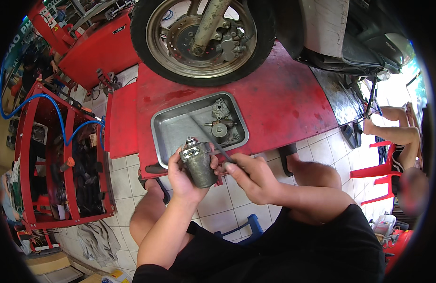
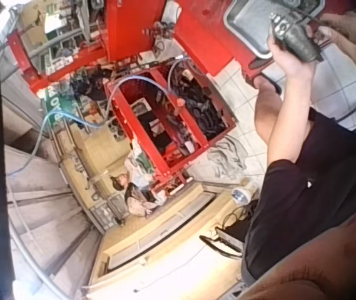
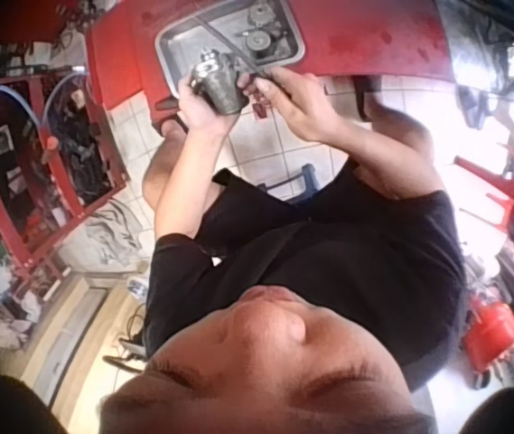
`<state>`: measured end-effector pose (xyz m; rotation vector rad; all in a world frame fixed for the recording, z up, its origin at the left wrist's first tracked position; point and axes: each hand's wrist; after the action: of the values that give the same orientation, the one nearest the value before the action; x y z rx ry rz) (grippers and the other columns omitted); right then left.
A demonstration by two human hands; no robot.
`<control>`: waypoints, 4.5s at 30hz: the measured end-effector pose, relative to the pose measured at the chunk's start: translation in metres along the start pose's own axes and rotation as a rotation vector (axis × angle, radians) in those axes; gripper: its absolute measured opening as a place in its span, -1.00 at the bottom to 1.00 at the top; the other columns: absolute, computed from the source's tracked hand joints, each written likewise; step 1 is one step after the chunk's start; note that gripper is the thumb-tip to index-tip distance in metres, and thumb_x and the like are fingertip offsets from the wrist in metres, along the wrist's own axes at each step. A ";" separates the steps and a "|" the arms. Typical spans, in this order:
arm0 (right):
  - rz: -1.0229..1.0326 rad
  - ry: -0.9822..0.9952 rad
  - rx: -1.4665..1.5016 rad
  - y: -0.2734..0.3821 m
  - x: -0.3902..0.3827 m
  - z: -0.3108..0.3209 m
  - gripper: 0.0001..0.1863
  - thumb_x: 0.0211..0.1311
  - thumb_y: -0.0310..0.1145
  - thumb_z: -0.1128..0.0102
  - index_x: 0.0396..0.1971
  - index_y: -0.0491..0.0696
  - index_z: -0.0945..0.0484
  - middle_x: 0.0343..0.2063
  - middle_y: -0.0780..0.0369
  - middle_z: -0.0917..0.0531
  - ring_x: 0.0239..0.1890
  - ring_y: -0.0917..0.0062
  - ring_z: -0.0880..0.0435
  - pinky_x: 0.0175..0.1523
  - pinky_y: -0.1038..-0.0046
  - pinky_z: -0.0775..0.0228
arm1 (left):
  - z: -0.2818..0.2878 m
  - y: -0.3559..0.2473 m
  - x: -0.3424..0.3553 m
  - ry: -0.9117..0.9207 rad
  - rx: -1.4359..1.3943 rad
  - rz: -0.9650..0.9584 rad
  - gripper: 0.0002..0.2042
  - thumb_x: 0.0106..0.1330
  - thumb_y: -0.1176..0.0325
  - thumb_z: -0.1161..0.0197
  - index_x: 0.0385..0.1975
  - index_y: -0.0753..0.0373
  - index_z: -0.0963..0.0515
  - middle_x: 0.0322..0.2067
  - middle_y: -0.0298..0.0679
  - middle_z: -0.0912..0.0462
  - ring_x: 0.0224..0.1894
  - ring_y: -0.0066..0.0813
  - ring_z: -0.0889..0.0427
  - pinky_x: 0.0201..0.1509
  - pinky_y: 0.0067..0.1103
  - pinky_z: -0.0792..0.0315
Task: The person is sitting on a low stool in a workshop, using a screwdriver to disassemble a cylindrical metal motorcycle part held in their left hand. They carefully remove small internal components and place them into a metal tray on a red workbench. The person repeatedly rotates the part to access different areas while working.
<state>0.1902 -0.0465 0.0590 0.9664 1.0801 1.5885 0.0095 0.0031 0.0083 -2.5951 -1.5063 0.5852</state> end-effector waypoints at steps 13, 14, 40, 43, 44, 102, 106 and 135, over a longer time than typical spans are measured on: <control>-0.240 0.082 0.344 -0.003 -0.003 0.001 -0.65 0.57 -0.19 0.09 -0.11 -0.15 -0.57 -0.44 0.30 -0.61 -0.47 0.69 -0.47 -0.33 0.55 -0.38 | 0.001 -0.001 0.000 0.072 0.039 0.035 -0.59 0.38 -0.02 0.14 0.02 0.09 -0.43 -0.11 -0.01 -0.55 -0.35 -0.12 -0.54 -0.33 -0.21 -0.42; -0.239 0.092 0.329 -0.004 -0.002 0.001 -0.65 0.56 -0.19 0.09 -0.11 -0.15 -0.57 -0.44 0.29 -0.61 -0.47 0.69 -0.47 -0.32 0.54 -0.39 | 0.004 -0.002 0.003 0.101 0.057 0.022 -0.59 0.38 -0.02 0.14 0.02 0.09 -0.43 -0.11 -0.01 -0.55 -0.35 -0.12 -0.54 -0.33 -0.20 -0.41; 0.021 0.029 -0.216 -0.001 0.011 0.026 -0.77 0.46 -0.30 -0.07 -0.32 -0.16 -0.51 -0.66 0.06 -0.56 -0.60 0.14 -0.58 -0.48 0.29 -0.36 | 0.003 0.000 0.000 0.146 0.264 -0.082 -0.57 0.39 0.04 -0.01 0.14 0.14 -0.30 -0.09 0.02 -0.55 -0.31 -0.11 -0.62 -0.31 -0.24 -0.56; 0.167 0.046 -0.410 0.002 0.017 0.045 -0.81 0.39 -0.33 -0.15 -0.36 -0.14 -0.48 -0.71 0.05 -0.50 -0.64 0.04 -0.52 -0.54 0.17 -0.29 | -0.005 -0.003 -0.006 0.204 0.646 -0.302 -0.40 0.32 0.10 -0.26 0.21 0.29 -0.22 -0.05 0.05 -0.54 -0.16 -0.21 -0.64 -0.09 -0.31 -0.57; 0.203 0.071 -0.507 0.004 0.018 0.051 -0.81 0.37 -0.33 -0.17 -0.36 -0.14 -0.48 -0.72 0.06 -0.50 -0.65 0.05 -0.51 -0.54 0.16 -0.29 | -0.003 -0.004 -0.006 0.239 0.804 -0.405 -0.37 0.30 0.08 -0.28 0.22 0.31 -0.21 -0.04 0.05 -0.54 -0.12 -0.23 -0.62 -0.04 -0.34 -0.54; 0.236 -0.109 0.072 -0.004 0.027 0.064 -0.67 0.54 -0.24 0.03 -0.21 -0.23 -0.55 -0.36 0.24 -0.54 -0.24 0.47 -0.51 -0.13 0.41 -0.38 | -0.007 -0.007 -0.011 0.353 0.740 -0.229 -0.21 0.12 -0.04 -0.39 0.18 0.39 -0.22 -0.10 0.17 -0.54 -0.17 -0.17 -0.66 -0.12 -0.39 -0.60; 0.148 -0.124 0.472 0.002 0.013 0.067 -0.62 0.59 -0.16 0.14 -0.17 -0.18 -0.51 -0.30 0.31 -0.54 -0.31 0.66 -0.46 -0.18 0.56 -0.35 | -0.002 -0.007 -0.012 0.429 0.785 -0.174 -0.29 0.12 0.01 -0.38 0.12 0.41 -0.31 -0.09 0.11 -0.56 -0.09 -0.18 -0.63 -0.01 -0.39 -0.54; 0.279 0.102 0.051 0.011 0.014 0.049 -0.77 0.40 -0.39 -0.16 -0.15 -0.27 -0.55 -0.44 0.14 -0.63 -0.39 0.42 -0.65 -0.24 0.41 -0.47 | -0.011 0.003 -0.020 0.335 0.850 -0.297 -0.38 0.12 0.02 -0.38 -0.01 0.38 -0.34 -0.08 0.10 -0.53 -0.07 -0.20 -0.61 0.02 -0.40 -0.54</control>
<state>0.2296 -0.0247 0.0849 1.1188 1.0960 1.8602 0.0069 -0.0140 0.0231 -1.6883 -1.1477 0.5546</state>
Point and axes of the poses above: each hand's wrist, its own x-axis towards the middle knuckle, its own z-axis out of the back of the hand, y = z × x
